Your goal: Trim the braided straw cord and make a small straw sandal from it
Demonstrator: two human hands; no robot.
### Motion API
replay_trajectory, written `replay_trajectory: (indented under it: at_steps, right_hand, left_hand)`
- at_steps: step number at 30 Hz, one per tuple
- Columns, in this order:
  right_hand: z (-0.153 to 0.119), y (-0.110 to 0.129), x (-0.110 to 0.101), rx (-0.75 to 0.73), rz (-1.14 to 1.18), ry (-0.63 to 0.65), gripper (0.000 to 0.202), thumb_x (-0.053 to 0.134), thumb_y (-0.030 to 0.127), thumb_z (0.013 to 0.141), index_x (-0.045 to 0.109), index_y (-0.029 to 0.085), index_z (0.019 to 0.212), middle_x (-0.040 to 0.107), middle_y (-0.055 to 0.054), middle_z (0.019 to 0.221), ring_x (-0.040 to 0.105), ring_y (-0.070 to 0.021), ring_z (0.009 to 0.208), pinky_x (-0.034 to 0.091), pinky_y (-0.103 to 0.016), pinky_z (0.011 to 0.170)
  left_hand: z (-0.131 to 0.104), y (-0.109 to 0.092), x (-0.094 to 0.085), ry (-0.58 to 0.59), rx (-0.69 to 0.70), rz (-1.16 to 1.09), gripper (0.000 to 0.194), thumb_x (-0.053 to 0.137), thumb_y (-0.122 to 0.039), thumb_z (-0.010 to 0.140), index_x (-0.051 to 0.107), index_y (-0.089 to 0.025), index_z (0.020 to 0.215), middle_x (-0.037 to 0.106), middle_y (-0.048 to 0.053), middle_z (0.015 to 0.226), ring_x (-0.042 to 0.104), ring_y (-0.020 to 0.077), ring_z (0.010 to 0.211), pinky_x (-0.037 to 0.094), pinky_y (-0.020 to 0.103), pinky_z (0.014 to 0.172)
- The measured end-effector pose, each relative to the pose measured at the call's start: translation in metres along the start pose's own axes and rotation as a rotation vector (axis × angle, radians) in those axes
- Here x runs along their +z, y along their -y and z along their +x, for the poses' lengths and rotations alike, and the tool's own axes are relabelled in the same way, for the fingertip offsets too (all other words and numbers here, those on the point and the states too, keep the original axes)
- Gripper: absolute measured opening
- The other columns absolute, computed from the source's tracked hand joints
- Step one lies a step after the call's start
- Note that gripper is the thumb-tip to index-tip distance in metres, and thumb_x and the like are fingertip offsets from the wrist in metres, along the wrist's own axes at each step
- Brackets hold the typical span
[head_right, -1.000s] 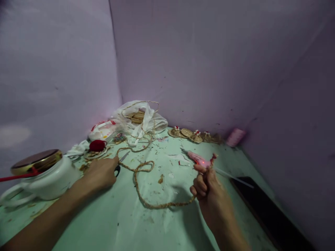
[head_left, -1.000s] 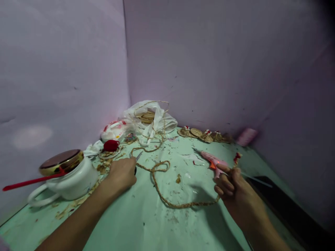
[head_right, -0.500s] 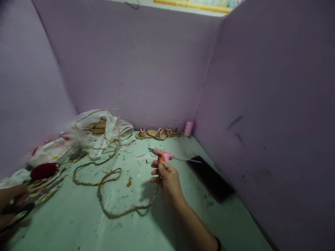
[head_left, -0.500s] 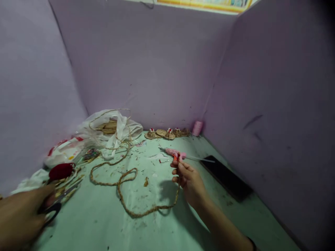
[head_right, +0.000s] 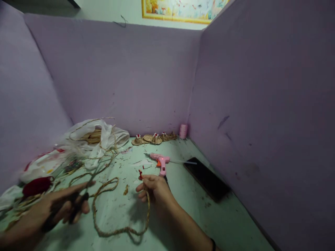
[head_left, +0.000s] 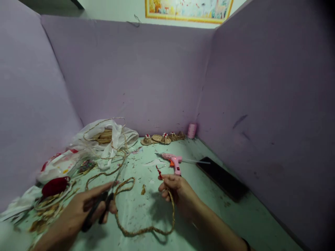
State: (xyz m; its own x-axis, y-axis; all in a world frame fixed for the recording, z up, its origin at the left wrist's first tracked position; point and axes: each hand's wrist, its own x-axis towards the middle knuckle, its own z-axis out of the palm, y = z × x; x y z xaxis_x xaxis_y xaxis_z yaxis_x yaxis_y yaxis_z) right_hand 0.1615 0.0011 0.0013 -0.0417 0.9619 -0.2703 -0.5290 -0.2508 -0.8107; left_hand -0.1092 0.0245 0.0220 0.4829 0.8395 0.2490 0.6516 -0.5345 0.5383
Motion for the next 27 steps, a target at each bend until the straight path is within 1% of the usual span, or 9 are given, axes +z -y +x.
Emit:
replay_trajectory:
  at_steps: [1, 3, 5, 6, 8, 12, 16, 21, 27]
  right_hand:
    - [-0.001, -0.001, 0.0, 0.049, 0.0, 0.02, 0.011, 0.059, 0.017, 0.067, 0.06, 0.01, 0.076, 0.062, -0.003, 0.053, 0.052, -0.0068, 0.037, 0.036, -0.015, 0.035]
    - [-0.002, -0.002, 0.001, 0.129, 0.004, 0.038, 0.013, 0.055, 0.014, 0.071, 0.061, 0.009, 0.08, 0.061, -0.002, 0.051, 0.049, -0.0056, 0.035, 0.034, -0.014, 0.033]
    - [-0.003, -0.002, 0.001, 0.178, 0.028, 0.05, 0.019, 0.053, 0.012, 0.072, 0.062, 0.007, 0.088, 0.059, -0.001, 0.049, 0.046, -0.0039, 0.032, 0.031, -0.012, 0.032]
    - [-0.003, -0.001, 0.001, 0.207, 0.055, 0.064, 0.021, 0.052, 0.011, 0.073, 0.062, 0.006, 0.091, 0.058, 0.0, 0.049, 0.044, -0.003, 0.031, 0.029, -0.011, 0.031]
    - [-0.004, 0.002, 0.001, 0.274, 0.131, 0.105, 0.024, 0.051, 0.008, 0.073, 0.061, 0.004, 0.094, 0.055, 0.002, 0.048, 0.041, -0.0012, 0.03, 0.027, -0.009, 0.029]
    - [-0.005, 0.006, -0.001, 0.357, 0.238, 0.168, 0.025, 0.048, 0.003, 0.071, 0.062, 0.002, 0.092, 0.051, 0.003, 0.046, 0.038, 0.0005, 0.03, 0.022, -0.007, 0.028]
    - [-0.005, 0.001, -0.002, 0.326, 0.18, 0.172, 0.024, 0.051, 0.005, 0.072, 0.063, 0.003, 0.092, 0.054, 0.002, 0.048, 0.038, 0.0001, 0.031, 0.026, -0.008, 0.028]
    - [-0.005, -0.007, 0.001, 0.179, 0.023, 0.127, 0.02, 0.06, 0.017, 0.072, 0.063, 0.006, 0.089, 0.06, -0.001, 0.053, 0.042, -0.0023, 0.031, 0.033, -0.012, 0.029]
    - [-0.005, -0.012, 0.003, 0.053, -0.045, 0.172, 0.031, 0.067, 0.028, 0.067, 0.063, 0.008, 0.09, 0.063, -0.002, 0.056, 0.047, -0.0048, 0.033, 0.038, -0.015, 0.031]
  left_hand:
    - [0.002, -0.007, 0.01, 0.025, -0.022, -0.068, 0.041, 0.027, -0.032, 0.086, 0.053, -0.019, 0.115, 0.066, 0.002, 0.064, 0.058, 0.0135, 0.048, 0.048, 0.023, 0.044]
    - [0.001, -0.013, 0.029, -0.072, -0.019, 0.029, 0.034, 0.044, -0.033, 0.079, 0.057, -0.018, 0.107, 0.067, 0.003, 0.073, 0.062, 0.0164, 0.062, 0.051, 0.026, 0.055]
    - [-0.002, -0.014, 0.042, -0.202, 0.128, 0.246, 0.037, 0.052, -0.024, 0.071, 0.056, -0.02, 0.108, 0.067, 0.006, 0.089, 0.063, 0.0202, 0.078, 0.051, 0.031, 0.068]
    - [-0.004, -0.013, 0.047, -0.235, 0.212, 0.346, 0.04, 0.052, -0.02, 0.069, 0.055, -0.021, 0.109, 0.066, 0.006, 0.095, 0.062, 0.0214, 0.083, 0.05, 0.032, 0.071]
    - [-0.007, -0.01, 0.053, -0.239, 0.339, 0.493, 0.045, 0.049, -0.014, 0.068, 0.053, -0.021, 0.112, 0.064, 0.007, 0.098, 0.06, 0.0221, 0.086, 0.048, 0.034, 0.073]
    - [-0.006, -0.01, 0.057, -0.201, 0.412, 0.652, 0.046, 0.047, -0.011, 0.071, 0.05, -0.018, 0.116, 0.063, 0.008, 0.095, 0.059, 0.0221, 0.085, 0.046, 0.035, 0.074]
    - [-0.003, -0.011, 0.057, -0.17, 0.417, 0.727, 0.044, 0.045, -0.011, 0.074, 0.049, -0.017, 0.118, 0.064, 0.008, 0.092, 0.059, 0.0206, 0.079, 0.046, 0.032, 0.068]
    - [-0.005, -0.011, 0.058, -0.143, 0.365, 0.782, 0.041, 0.045, -0.014, 0.076, 0.051, -0.019, 0.116, 0.065, 0.006, 0.089, 0.06, 0.0188, 0.07, 0.046, 0.031, 0.061]
    - [-0.01, -0.013, 0.058, -0.078, 0.315, 0.756, 0.042, 0.043, -0.014, 0.076, 0.052, -0.02, 0.116, 0.067, 0.004, 0.084, 0.061, 0.0179, 0.061, 0.046, 0.03, 0.053]
